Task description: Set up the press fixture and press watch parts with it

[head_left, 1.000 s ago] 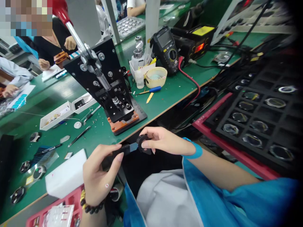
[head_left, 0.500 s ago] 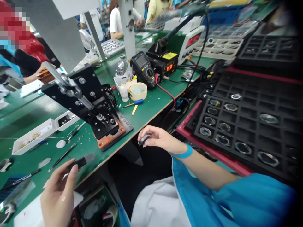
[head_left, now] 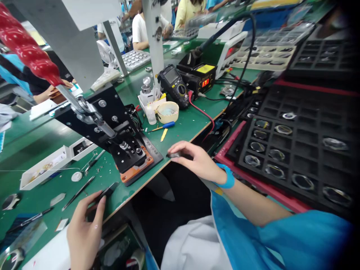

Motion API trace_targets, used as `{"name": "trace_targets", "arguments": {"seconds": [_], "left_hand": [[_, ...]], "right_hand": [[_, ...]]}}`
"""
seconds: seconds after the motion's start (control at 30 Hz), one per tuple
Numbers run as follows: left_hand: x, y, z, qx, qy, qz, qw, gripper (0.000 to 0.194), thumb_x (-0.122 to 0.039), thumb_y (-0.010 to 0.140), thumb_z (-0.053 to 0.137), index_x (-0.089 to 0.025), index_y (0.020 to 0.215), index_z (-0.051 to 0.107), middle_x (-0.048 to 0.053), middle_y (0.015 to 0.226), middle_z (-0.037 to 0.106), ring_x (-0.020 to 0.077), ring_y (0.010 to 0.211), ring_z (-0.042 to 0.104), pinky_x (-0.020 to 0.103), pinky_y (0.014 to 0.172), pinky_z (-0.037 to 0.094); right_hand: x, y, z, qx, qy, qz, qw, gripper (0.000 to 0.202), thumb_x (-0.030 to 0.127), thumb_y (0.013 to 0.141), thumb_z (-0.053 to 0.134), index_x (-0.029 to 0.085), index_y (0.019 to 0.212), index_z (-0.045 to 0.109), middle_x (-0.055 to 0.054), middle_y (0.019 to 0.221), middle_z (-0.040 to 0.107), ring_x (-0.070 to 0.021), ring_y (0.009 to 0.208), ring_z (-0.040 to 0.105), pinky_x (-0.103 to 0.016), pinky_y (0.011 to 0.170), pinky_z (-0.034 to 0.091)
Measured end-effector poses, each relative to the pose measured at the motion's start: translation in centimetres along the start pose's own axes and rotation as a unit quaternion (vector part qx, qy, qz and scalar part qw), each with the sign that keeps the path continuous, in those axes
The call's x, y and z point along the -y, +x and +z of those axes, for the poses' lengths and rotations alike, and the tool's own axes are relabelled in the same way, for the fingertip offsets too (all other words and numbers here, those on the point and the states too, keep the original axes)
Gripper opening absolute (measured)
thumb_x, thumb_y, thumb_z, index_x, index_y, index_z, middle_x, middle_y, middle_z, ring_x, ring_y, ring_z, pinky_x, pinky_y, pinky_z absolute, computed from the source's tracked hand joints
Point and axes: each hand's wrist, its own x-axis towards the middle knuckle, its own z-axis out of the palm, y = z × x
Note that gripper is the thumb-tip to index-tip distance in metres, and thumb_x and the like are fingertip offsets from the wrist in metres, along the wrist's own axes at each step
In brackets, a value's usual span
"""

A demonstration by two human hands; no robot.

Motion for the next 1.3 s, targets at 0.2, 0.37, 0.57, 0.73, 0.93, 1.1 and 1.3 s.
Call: {"name": "trace_targets", "arguments": {"seconds": [0.2, 0.37, 0.57, 0.73, 0.93, 1.1, 1.3], "left_hand": [[0.6, 0.0, 0.4, -0.009, 0.003, 0.085, 0.996, 0.042, -0.064, 0.091, 0.067, -0.030, 0.115, 0.073, 0.000, 0.121, 0.071, 0.0230, 0.101, 0.070, 0.036, 0.093, 0.052], [0.9, -0.1, 0.2, -0.015, -0.001, 0.144, 0.989, 0.030, -0.053, 0.097, 0.067, -0.028, 0.111, 0.075, 0.001, 0.115, 0.071, 0.0216, 0.103, 0.067, 0.035, 0.094, 0.052], [-1.9, 0.3, 0.8, -0.100, -0.030, 0.192, 0.976, 0.019, -0.036, 0.098, 0.072, -0.022, 0.111, 0.077, 0.004, 0.110, 0.069, 0.0194, 0.103, 0.067, 0.033, 0.094, 0.053], [-5.6, 1.7, 3.5, -0.091, 0.023, 0.320, 0.943, 0.019, -0.022, 0.104, 0.063, -0.019, 0.118, 0.075, 0.007, 0.118, 0.069, 0.0190, 0.109, 0.067, 0.033, 0.100, 0.053], [-5.7, 1.5, 4.1, -0.034, 0.064, 0.328, 0.942, 0.024, -0.023, 0.106, 0.057, -0.018, 0.125, 0.072, 0.011, 0.135, 0.067, 0.0226, 0.124, 0.064, 0.036, 0.108, 0.053], [-5.1, 1.2, 3.5, -0.033, 0.063, 0.321, 0.944, 0.025, -0.022, 0.107, 0.056, -0.020, 0.125, 0.073, 0.009, 0.136, 0.066, 0.0190, 0.124, 0.065, 0.031, 0.108, 0.053], [-6.6, 1.6, 3.1, -0.045, 0.007, 0.224, 0.974, 0.021, -0.046, 0.092, 0.068, -0.030, 0.089, 0.080, 0.005, 0.118, 0.074, 0.0303, 0.106, 0.072, 0.045, 0.092, 0.061]], "right_hand": [[-1.9, 2.6, -0.1, -0.029, -0.327, -0.148, 0.933, 0.021, 0.026, 0.105, 0.059, 0.020, 0.122, 0.070, -0.008, 0.132, 0.068, -0.0216, 0.125, 0.064, -0.042, 0.110, 0.054], [-2.8, 2.5, -0.4, -0.003, -0.353, -0.178, 0.919, 0.033, 0.034, 0.102, 0.065, 0.020, 0.132, 0.067, -0.009, 0.142, 0.064, -0.0253, 0.136, 0.058, -0.048, 0.116, 0.051], [-2.9, 2.4, 0.3, -0.034, -0.357, -0.170, 0.918, 0.031, 0.033, 0.103, 0.062, 0.019, 0.130, 0.068, -0.010, 0.140, 0.065, -0.0259, 0.133, 0.060, -0.050, 0.115, 0.052], [-3.2, 2.4, 0.7, -0.058, -0.358, -0.171, 0.916, 0.030, 0.032, 0.104, 0.060, 0.021, 0.130, 0.069, -0.009, 0.140, 0.065, -0.0268, 0.133, 0.060, -0.051, 0.114, 0.051], [-3.6, 1.9, 0.4, -0.052, -0.376, -0.191, 0.905, 0.030, 0.031, 0.105, 0.059, 0.020, 0.133, 0.066, -0.008, 0.142, 0.064, -0.0256, 0.134, 0.059, -0.047, 0.111, 0.049], [-4.1, 2.0, 0.3, -0.057, -0.365, -0.204, 0.907, 0.029, 0.030, 0.105, 0.059, 0.020, 0.132, 0.065, -0.008, 0.142, 0.064, -0.0247, 0.133, 0.059, -0.045, 0.108, 0.048], [-2.6, 1.6, 0.2, -0.049, -0.341, -0.193, 0.919, 0.026, 0.033, 0.107, 0.054, 0.020, 0.125, 0.067, -0.008, 0.137, 0.067, -0.0225, 0.130, 0.059, -0.043, 0.107, 0.047]]}}
